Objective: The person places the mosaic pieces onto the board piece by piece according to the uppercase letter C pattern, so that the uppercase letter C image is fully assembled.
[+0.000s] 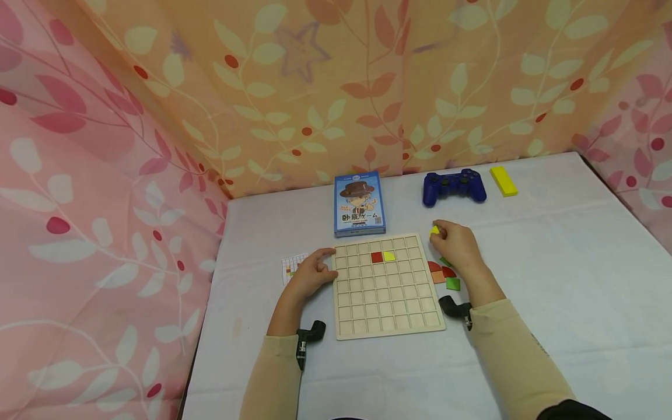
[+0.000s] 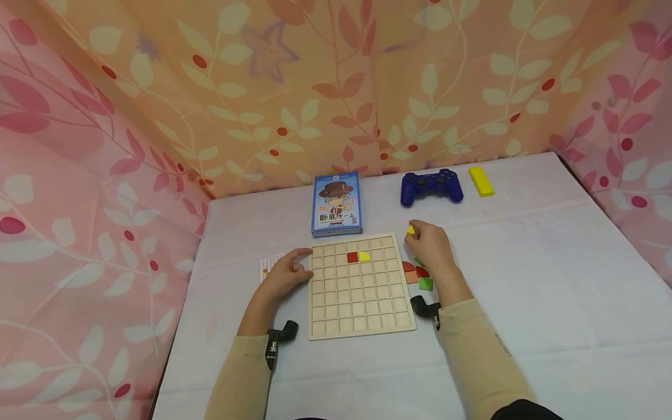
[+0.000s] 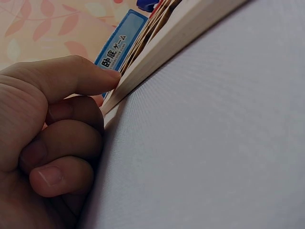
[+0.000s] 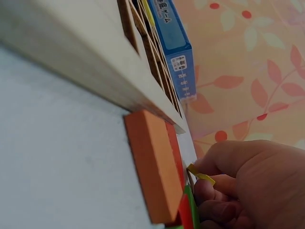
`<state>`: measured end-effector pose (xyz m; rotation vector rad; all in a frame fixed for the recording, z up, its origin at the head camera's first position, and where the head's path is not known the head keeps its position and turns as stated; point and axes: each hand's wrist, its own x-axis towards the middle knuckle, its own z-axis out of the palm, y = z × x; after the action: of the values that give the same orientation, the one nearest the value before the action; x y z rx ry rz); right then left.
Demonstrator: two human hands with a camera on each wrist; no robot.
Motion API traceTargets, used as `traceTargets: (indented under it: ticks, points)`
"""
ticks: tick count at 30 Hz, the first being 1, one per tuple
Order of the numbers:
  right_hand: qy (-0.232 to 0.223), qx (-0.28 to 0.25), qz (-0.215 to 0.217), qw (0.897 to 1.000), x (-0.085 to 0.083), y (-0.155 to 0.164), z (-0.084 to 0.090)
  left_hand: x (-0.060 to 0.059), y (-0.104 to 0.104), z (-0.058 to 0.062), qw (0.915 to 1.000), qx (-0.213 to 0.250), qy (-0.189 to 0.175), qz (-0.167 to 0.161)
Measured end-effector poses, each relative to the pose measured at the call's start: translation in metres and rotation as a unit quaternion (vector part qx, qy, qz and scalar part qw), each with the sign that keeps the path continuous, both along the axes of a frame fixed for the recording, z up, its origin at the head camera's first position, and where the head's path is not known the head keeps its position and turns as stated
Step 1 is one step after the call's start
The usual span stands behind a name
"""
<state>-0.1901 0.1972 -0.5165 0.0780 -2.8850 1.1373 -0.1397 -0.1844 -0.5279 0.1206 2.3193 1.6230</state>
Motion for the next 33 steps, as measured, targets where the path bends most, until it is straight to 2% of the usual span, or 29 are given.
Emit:
traceTargets:
  ticks: [13, 19, 27, 33]
  points:
    - [-0.046, 0.012, 0.016, 0.999, 0.002, 0.002, 0.008, 0.000, 0.000, -0.002, 1.0000, -0.004, 0.002, 0.004]
    - [-0.040, 0.016, 0.014, 0.999, 0.003, 0.003, 0.010, -0.001, 0.000, -0.002, 1.0000, -0.007, 0.000, 0.004]
    - [-0.054, 0.025, 0.005, 0.998, 0.003, 0.003, 0.014, 0.000, 0.000, -0.001, 1.0000, -0.008, 0.003, 0.002]
    - [-0.038, 0.025, 0.005, 0.999, 0.003, 0.004, 0.012, 0.000, 0.000, 0.000, 0.9999, -0.009, 0.005, 0.004]
